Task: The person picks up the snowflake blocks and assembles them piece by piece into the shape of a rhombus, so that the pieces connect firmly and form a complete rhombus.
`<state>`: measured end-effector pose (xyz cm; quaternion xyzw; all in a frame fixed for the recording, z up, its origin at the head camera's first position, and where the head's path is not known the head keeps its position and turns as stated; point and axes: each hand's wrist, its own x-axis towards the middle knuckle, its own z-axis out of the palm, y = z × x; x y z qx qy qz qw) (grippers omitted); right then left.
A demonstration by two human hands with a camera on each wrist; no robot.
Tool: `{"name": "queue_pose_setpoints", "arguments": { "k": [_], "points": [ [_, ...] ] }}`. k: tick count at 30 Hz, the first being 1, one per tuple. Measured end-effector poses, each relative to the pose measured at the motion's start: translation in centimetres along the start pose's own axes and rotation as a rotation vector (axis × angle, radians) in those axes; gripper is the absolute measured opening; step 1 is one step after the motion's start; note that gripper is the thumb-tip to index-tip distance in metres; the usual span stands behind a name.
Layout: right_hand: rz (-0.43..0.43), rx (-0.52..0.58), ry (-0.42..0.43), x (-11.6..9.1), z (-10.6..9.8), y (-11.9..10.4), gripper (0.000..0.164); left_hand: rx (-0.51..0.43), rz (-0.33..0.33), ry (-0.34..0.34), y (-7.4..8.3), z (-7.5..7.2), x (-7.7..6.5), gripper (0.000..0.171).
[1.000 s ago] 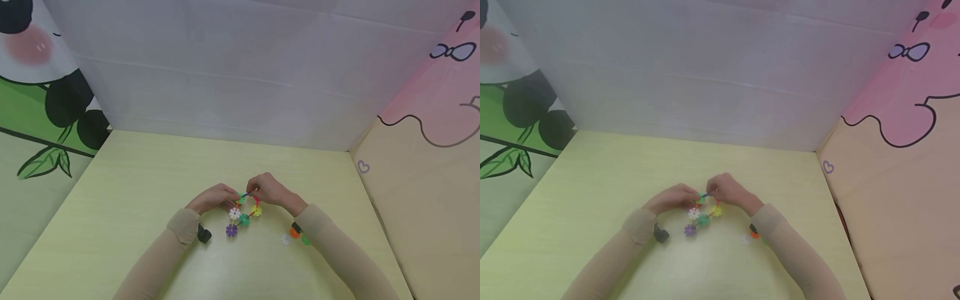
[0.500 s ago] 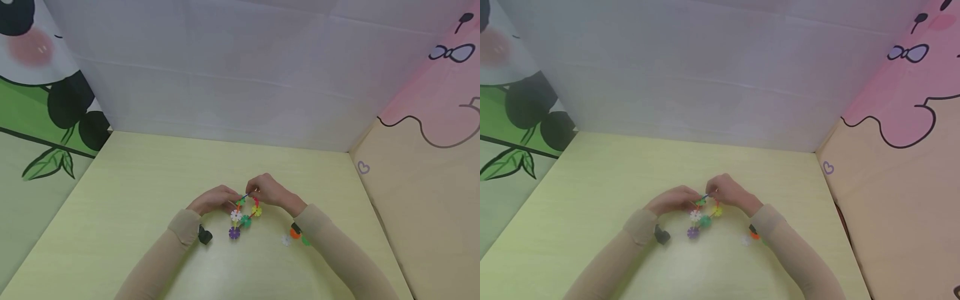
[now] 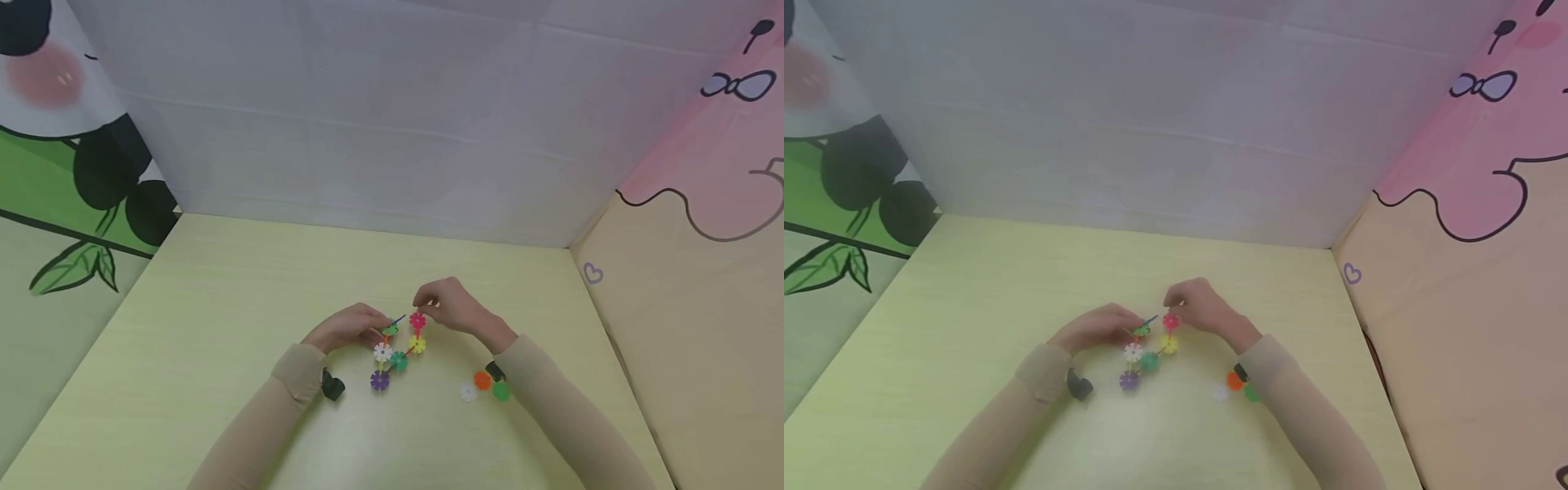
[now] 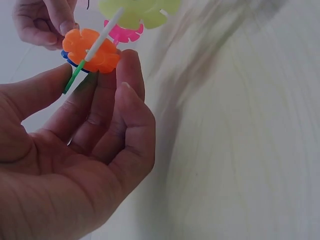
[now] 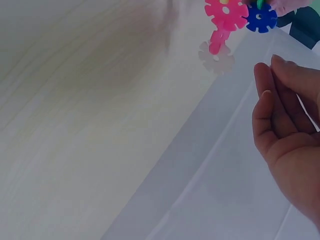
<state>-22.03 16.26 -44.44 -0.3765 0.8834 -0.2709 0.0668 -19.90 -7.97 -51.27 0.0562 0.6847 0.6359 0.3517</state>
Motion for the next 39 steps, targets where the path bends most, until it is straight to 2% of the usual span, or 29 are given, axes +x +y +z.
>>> {"name": "queue_pose_setpoints", "arguments": {
  "k": [10,18,30,39],
  "points": [
    [0.036,-0.009,0.024,-2.9,-1.3,1.7,0.008,-0.003,-0.006,0.015,-0.6,-0.2,0.0,0.025],
    [0.16,0.046,-0.068,-5.4,-1.1,3.5,0.01,-0.017,-0.005,0.021,-1.0,-0.3,0.2,0.022],
    [0.214,0.054,-0.269,-8.4,-0.4,4.6,0.019,-0.016,0.0,0.032,-1.0,-0.2,0.0,0.024],
    [0.237,0.079,-0.309,-9.5,0.6,5.3,0.022,-0.018,0.014,0.025,-0.9,-0.3,-0.3,0.025]
  ]
}}
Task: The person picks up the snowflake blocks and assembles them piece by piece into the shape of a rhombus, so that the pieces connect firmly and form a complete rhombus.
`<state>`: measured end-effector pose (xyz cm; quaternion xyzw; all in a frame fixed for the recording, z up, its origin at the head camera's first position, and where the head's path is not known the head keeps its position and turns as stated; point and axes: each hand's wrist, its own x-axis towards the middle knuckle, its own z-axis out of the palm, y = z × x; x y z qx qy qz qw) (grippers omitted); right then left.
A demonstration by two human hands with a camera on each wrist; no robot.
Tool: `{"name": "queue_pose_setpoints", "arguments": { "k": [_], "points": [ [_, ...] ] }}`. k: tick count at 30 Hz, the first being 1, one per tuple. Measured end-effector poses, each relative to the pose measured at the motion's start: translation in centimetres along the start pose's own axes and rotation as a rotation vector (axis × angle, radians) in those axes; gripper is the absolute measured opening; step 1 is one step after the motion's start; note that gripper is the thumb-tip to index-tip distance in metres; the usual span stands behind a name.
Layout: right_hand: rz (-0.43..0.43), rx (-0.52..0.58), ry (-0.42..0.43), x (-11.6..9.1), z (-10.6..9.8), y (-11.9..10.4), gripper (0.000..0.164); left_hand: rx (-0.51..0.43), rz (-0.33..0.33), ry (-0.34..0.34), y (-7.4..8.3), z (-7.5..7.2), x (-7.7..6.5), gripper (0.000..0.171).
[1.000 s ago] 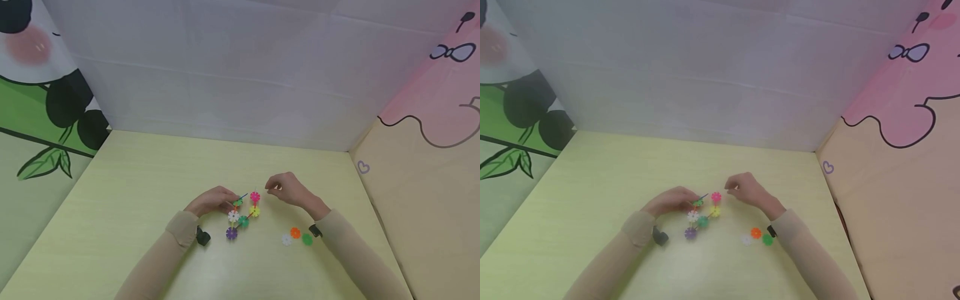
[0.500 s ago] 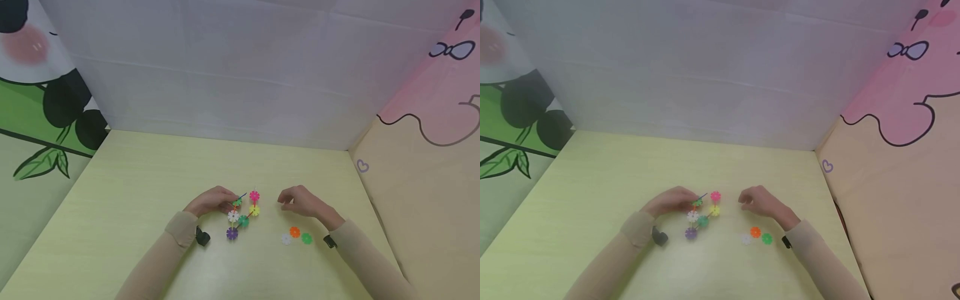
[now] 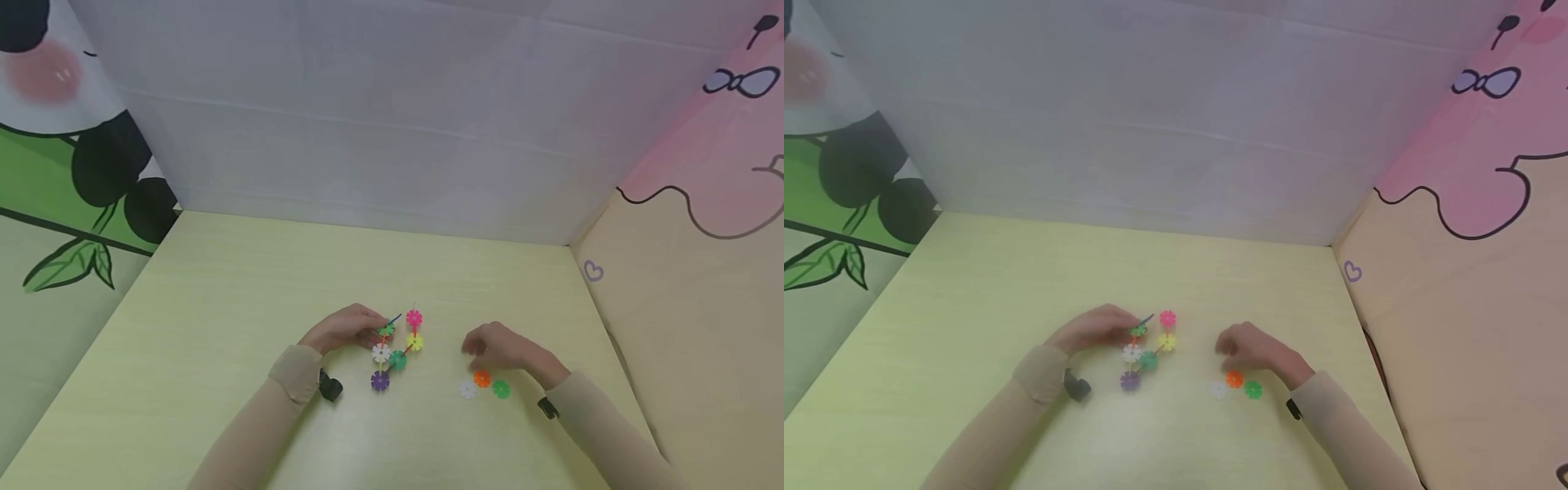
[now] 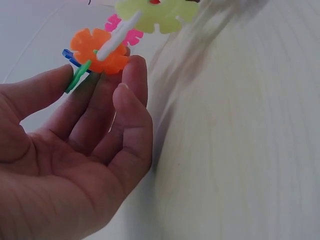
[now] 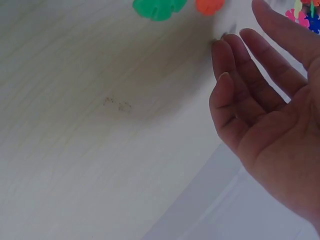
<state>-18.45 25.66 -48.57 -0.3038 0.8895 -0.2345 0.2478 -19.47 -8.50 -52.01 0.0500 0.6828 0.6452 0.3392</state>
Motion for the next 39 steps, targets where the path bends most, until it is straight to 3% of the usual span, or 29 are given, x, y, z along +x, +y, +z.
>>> {"name": "queue_pose_setpoints", "arguments": {
  "k": [10,26,39],
  "points": [
    [0.092,0.024,-0.031,-0.2,0.4,-0.4,0.025,-0.034,-0.02,-0.037,-0.5,-0.4,0.6,0.022],
    [0.013,-0.028,-0.036,-0.1,1.5,0.5,0.023,0.008,-0.012,-0.097,0.2,-0.6,0.6,0.022],
    [-0.003,-0.041,-0.019,-0.4,1.5,0.5,0.019,-0.017,-0.029,-0.077,0.1,-0.4,0.5,0.021]
  ]
}}
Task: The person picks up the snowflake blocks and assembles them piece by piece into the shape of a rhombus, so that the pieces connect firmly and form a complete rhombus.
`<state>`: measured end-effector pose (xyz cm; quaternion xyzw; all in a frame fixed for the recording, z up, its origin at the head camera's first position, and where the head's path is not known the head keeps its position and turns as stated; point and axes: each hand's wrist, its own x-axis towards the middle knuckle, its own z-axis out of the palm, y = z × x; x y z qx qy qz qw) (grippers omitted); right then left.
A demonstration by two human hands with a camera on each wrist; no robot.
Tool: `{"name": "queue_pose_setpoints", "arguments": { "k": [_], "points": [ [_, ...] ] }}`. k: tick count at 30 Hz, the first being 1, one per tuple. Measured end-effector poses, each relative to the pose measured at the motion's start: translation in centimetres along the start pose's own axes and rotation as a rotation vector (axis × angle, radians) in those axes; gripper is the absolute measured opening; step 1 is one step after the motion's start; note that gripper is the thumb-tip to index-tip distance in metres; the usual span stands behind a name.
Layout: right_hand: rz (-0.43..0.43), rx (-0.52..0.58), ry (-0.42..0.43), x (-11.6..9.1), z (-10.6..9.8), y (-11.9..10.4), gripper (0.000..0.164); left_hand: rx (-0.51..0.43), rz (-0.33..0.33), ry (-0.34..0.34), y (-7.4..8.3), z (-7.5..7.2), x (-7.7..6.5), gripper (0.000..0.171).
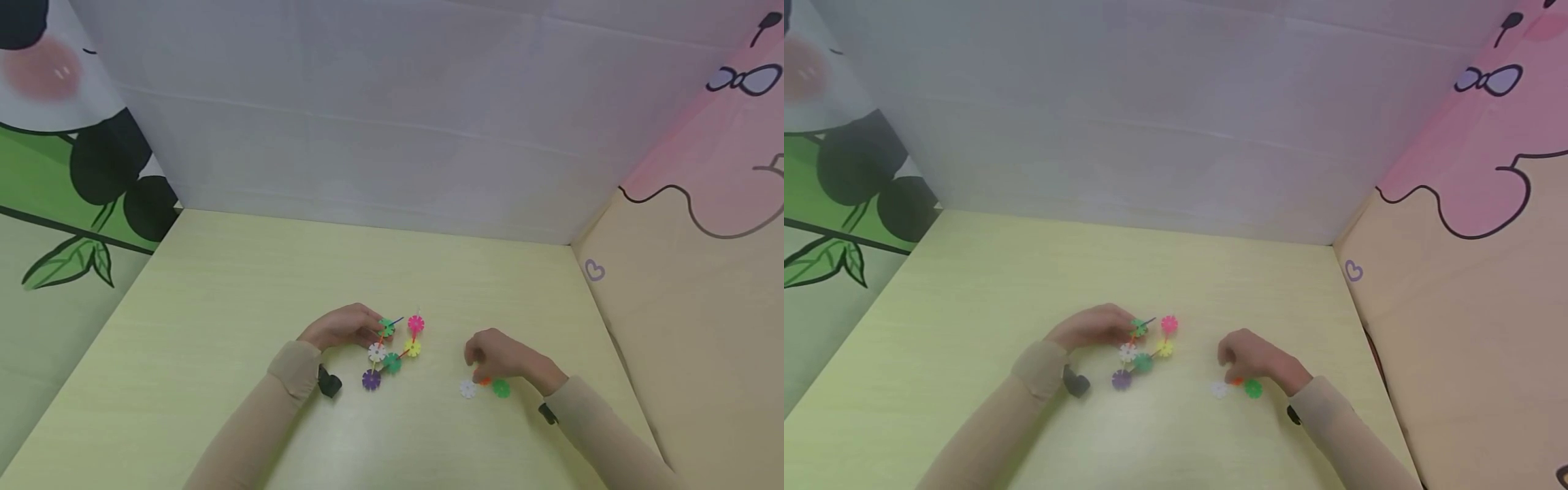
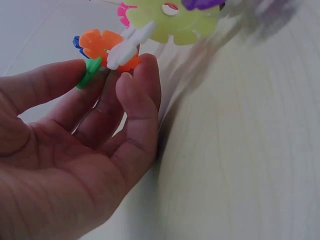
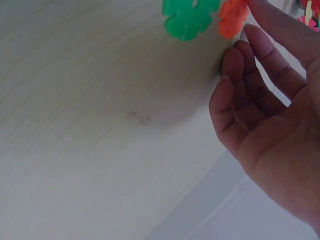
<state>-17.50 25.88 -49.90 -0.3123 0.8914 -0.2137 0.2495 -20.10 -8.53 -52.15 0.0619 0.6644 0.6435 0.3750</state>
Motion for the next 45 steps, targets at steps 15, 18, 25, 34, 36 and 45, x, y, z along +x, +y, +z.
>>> {"name": "queue_pose_setpoints", "arguments": {
  "k": [15,18,25,34,36,45],
  "points": [
    [-0.004,0.006,0.0,-0.4,-0.3,0.2,0.019,-0.019,0.015,-0.032,0.0,-0.1,-0.2,0.024],
    [0.007,0.033,-0.008,-0.5,-0.4,0.1,0.018,-0.018,0.012,-0.028,0.2,-0.1,-0.4,0.024],
    [0.005,0.018,-0.011,-0.9,-0.3,0.0,0.023,-0.024,0.006,-0.021,0.2,0.0,-0.5,0.021],
    [-0.059,0.025,0.068,0.1,-1.3,1.0,0.017,-0.022,0.006,0.003,0.1,-0.1,-0.4,0.019],
    [-0.056,0.061,0.111,0.7,-2.0,0.9,0.014,-0.014,0.008,0.0,0.1,0.0,-0.4,0.02],
    [-0.047,0.253,0.293,4.5,-4.6,-2.2,0.006,-0.008,0.018,-0.025,0.1,0.1,-0.4,0.023]
  ]
}}
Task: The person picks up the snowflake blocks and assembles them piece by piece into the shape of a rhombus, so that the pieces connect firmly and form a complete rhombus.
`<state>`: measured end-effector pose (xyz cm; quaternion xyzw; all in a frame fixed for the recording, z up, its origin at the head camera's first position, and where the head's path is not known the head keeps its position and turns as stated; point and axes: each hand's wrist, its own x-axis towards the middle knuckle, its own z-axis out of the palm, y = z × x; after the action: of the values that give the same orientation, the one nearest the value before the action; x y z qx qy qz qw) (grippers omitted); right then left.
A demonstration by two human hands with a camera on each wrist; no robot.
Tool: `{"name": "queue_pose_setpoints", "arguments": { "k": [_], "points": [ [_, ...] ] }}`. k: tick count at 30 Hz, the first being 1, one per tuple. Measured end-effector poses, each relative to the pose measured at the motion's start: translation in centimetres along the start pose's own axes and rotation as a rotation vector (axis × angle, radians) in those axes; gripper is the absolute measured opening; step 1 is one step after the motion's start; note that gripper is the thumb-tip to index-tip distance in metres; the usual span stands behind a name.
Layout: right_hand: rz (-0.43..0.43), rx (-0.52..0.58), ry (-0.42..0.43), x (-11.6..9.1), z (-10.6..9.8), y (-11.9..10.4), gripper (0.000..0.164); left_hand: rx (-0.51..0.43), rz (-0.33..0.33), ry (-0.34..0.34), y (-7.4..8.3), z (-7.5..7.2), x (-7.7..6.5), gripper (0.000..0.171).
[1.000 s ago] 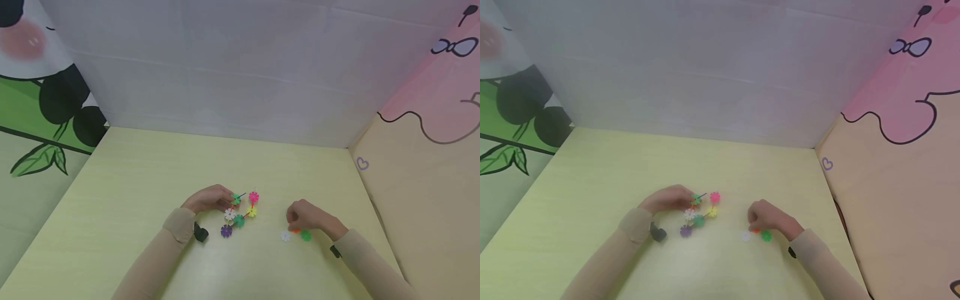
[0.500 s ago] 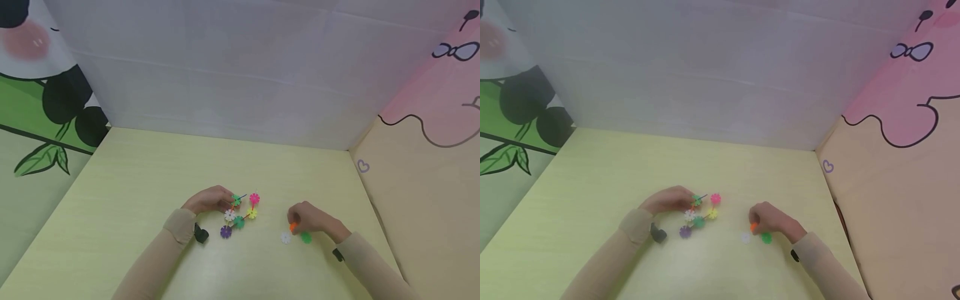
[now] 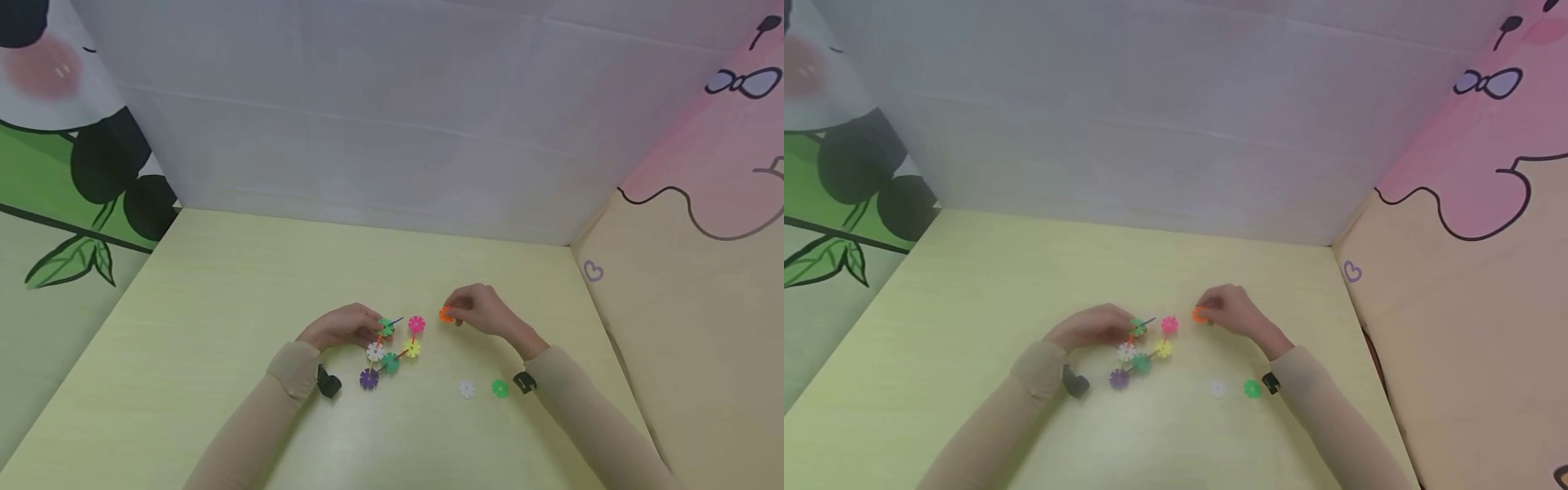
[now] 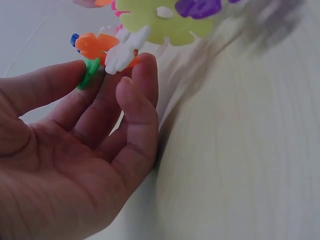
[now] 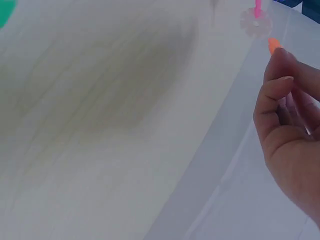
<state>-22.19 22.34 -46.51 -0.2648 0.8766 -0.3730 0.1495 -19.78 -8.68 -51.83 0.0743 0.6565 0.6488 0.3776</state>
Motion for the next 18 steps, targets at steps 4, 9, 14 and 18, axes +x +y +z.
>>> {"name": "queue_pose_setpoints", "arguments": {
  "k": [4,9,14,18],
  "points": [
    [-0.013,0.019,0.01,1.5,0.5,-1.4,0.008,-0.002,0.0,0.001,-0.1,-0.1,0.0,0.023],
    [-0.007,0.001,0.026,2.9,1.5,-2.8,0.01,0.001,-0.004,-0.009,0.0,-0.1,0.0,0.023],
    [0.042,0.034,-0.005,4.0,2.5,-4.1,0.012,0.005,0.003,-0.021,0.1,-0.1,0.0,0.023],
    [0.088,0.025,-0.037,4.4,2.9,-4.9,0.012,-0.002,0.009,-0.029,0.4,0.0,-0.2,0.024]
  ]
}}
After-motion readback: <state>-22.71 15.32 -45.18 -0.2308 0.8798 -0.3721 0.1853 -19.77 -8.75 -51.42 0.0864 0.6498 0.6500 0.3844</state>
